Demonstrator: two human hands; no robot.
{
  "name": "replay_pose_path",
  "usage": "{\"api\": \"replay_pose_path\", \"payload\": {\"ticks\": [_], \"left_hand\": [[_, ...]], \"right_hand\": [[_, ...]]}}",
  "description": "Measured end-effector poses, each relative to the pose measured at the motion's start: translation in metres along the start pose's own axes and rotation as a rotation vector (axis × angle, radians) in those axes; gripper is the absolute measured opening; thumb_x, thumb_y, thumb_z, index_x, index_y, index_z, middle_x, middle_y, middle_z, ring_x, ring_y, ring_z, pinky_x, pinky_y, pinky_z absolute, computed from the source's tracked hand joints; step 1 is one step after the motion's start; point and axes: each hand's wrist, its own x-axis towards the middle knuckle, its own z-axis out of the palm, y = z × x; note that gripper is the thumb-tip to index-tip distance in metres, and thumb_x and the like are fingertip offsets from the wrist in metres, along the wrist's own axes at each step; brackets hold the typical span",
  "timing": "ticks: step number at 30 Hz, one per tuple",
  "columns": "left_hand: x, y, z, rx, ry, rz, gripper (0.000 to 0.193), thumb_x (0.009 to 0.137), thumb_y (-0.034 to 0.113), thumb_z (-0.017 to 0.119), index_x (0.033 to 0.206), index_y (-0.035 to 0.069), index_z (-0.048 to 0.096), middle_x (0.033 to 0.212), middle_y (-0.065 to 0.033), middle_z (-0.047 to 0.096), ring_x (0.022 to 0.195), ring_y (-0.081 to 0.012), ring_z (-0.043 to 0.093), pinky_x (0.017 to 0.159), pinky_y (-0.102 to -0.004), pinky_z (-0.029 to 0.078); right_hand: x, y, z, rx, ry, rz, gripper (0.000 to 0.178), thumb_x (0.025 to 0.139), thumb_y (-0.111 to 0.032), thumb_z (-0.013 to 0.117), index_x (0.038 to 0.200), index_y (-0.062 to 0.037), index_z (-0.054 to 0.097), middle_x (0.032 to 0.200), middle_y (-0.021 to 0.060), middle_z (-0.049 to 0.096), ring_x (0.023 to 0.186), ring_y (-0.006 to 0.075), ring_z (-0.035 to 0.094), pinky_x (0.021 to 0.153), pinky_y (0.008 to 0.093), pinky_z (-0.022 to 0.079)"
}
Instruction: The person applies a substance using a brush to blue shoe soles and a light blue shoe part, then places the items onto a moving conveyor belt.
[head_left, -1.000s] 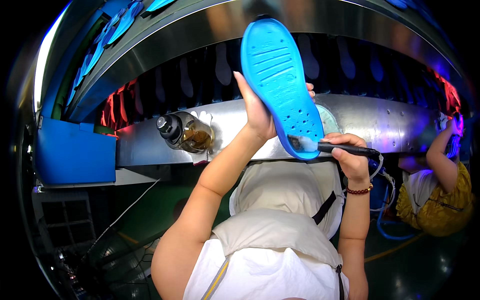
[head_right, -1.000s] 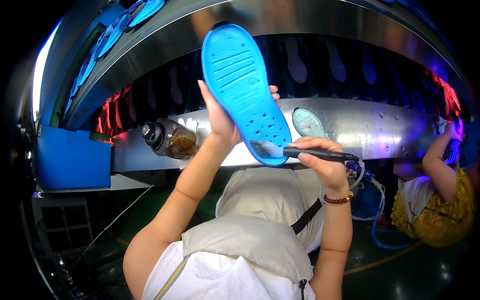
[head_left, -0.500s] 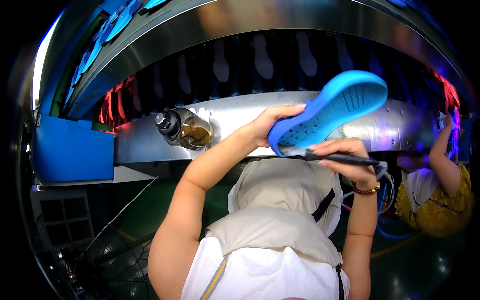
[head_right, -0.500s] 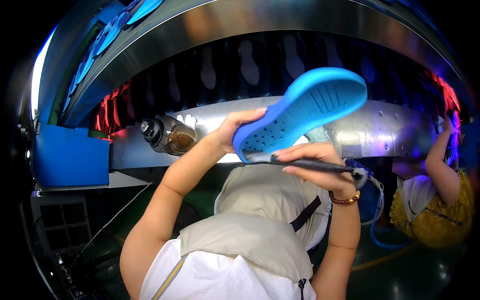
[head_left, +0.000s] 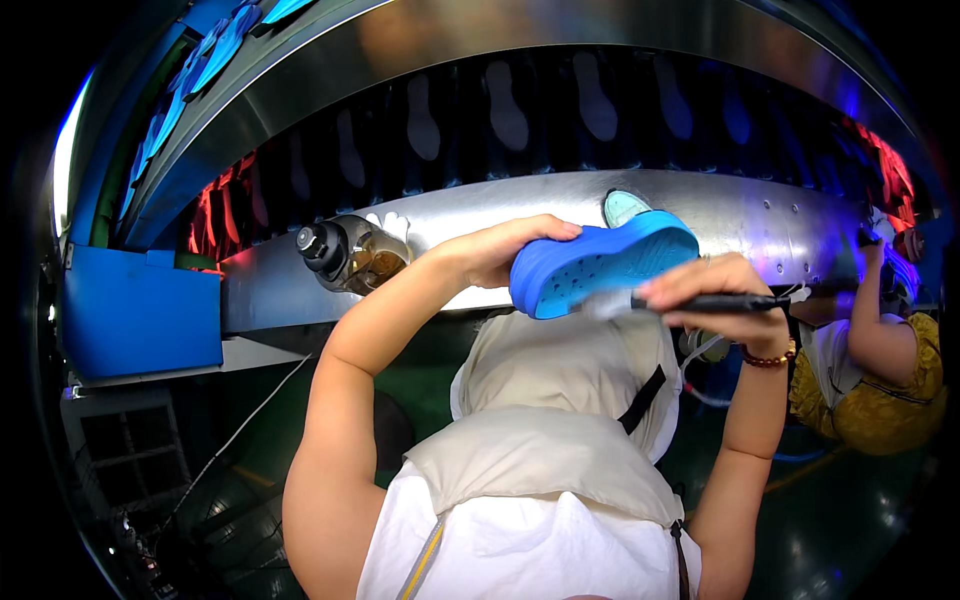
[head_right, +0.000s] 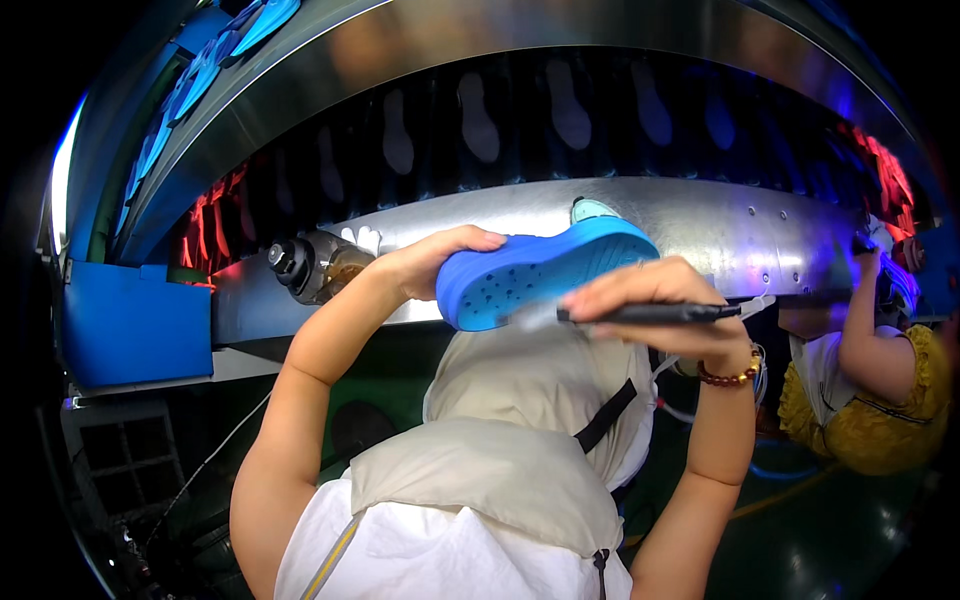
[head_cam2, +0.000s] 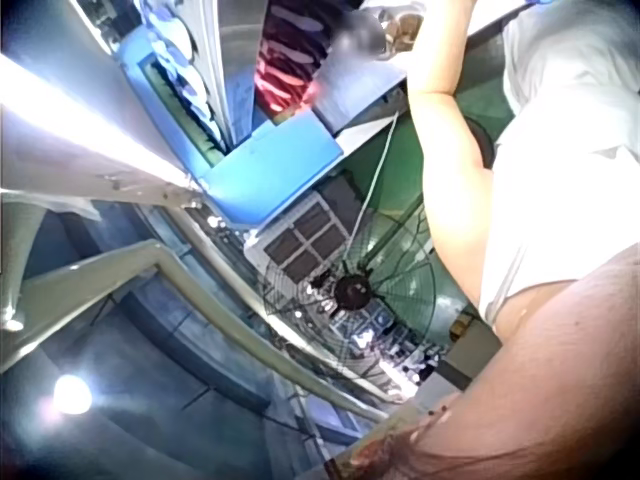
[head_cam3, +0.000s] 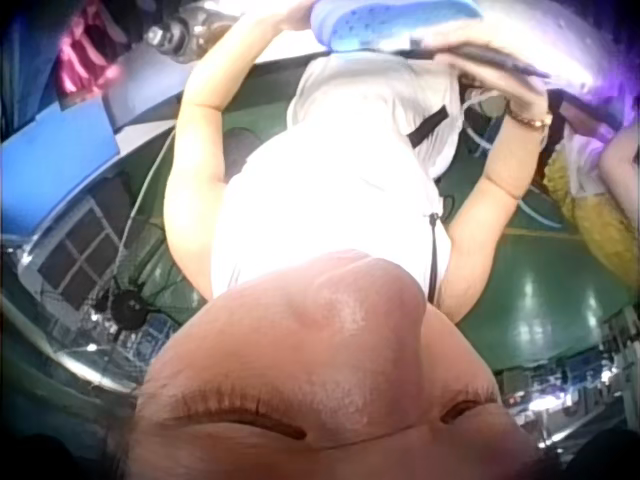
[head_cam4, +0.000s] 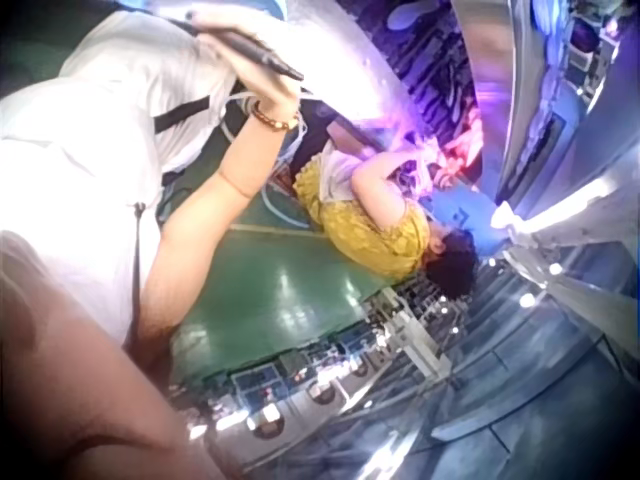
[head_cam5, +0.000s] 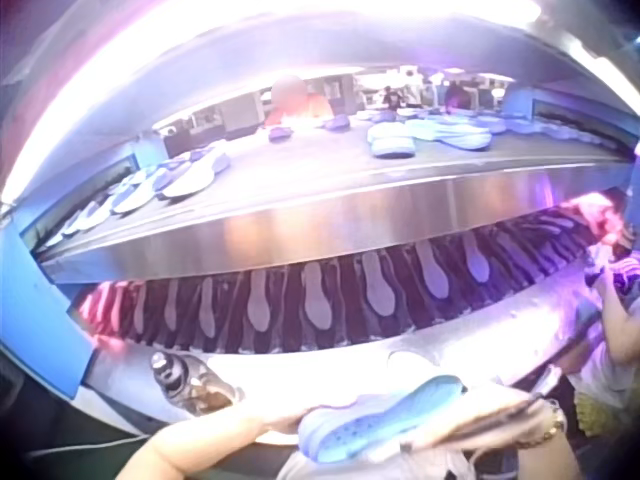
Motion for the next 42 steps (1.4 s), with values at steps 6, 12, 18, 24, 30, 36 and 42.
{"api": "replay_pose_path", "payload": {"ticks": [6,12,18,24,30,36,42], "left_hand": [[-0.007,-0.010,-0.010,-0.038,0.131,0.124,0.067,0.073,0.049,0.052,0.119,0.000,0.046,0.112,-0.0197,0.051,0.094,-0.0263,0.054,0.077,-0.0332,0.046],[-0.018,-0.003,-0.024,-0.120,0.177,0.214,0.065,0.074,0.051,0.050,0.115,0.001,0.049,0.110,-0.0175,0.053,0.093,-0.0278,0.055,0.082,-0.0368,0.044],[0.031,-0.023,-0.028,-0.939,-0.301,0.561,0.086,0.072,0.073,0.030,0.123,0.005,0.042,0.123,-0.0191,0.044,0.107,-0.0361,0.047,0.092,-0.0493,0.035],[0.061,-0.041,0.006,-0.777,-0.055,0.511,0.089,0.073,0.074,0.012,0.127,0.007,0.034,0.120,-0.0220,0.044,0.109,-0.0340,0.046,0.093,-0.0495,0.035],[0.048,-0.040,-0.007,-0.725,0.050,0.594,0.089,0.073,0.075,0.014,0.124,0.006,0.038,0.114,-0.0202,0.048,0.105,-0.0326,0.048,0.090,-0.0480,0.039],[0.040,-0.020,0.011,-0.775,-0.039,0.721,0.088,0.072,0.075,0.017,0.124,0.007,0.037,0.114,-0.0205,0.048,0.105,-0.0335,0.048,0.089,-0.0482,0.039],[0.024,-0.008,-0.001,-0.730,-0.017,0.785,0.088,0.072,0.075,0.018,0.126,0.008,0.034,0.117,-0.0205,0.046,0.105,-0.0330,0.049,0.088,-0.0480,0.041]], "right_hand": [[-0.011,0.015,0.006,0.005,0.025,0.103,0.022,0.067,0.004,0.066,0.089,0.0008,0.063,0.093,0.0148,0.063,0.088,0.0228,0.061,0.079,0.0300,0.048],[-0.014,0.022,0.015,-0.041,0.216,0.070,0.021,0.067,0.003,0.067,0.087,-0.0004,0.064,0.092,0.0140,0.063,0.087,0.0218,0.062,0.078,0.0306,0.049],[-0.011,0.005,0.028,-0.006,0.469,-0.002,0.019,0.068,0.004,0.063,0.087,0.0015,0.064,0.086,0.0140,0.064,0.089,0.0203,0.060,0.079,0.0281,0.047],[0.013,0.045,0.057,-0.030,0.690,0.199,0.017,0.072,-0.001,0.063,0.089,0.0025,0.063,0.082,0.0080,0.064,0.071,0.0107,0.059,0.064,0.0215,0.046],[-0.004,0.001,0.071,-0.381,0.214,-0.050,0.016,0.062,-0.001,0.066,0.078,-0.0022,0.063,0.079,0.0129,0.064,0.077,0.0233,0.063,0.070,0.0304,0.048],[0.016,0.020,0.059,-0.168,0.455,-0.057,0.019,0.067,0.003,0.064,0.085,0.0008,0.063,0.088,0.0122,0.063,0.080,0.0192,0.062,0.073,0.0282,0.048],[-0.009,0.026,0.048,0.004,0.516,0.029,0.024,0.066,0.007,0.063,0.089,0.0008,0.062,0.093,0.0134,0.062,0.088,0.0204,0.060,0.078,0.0303,0.047]]}}
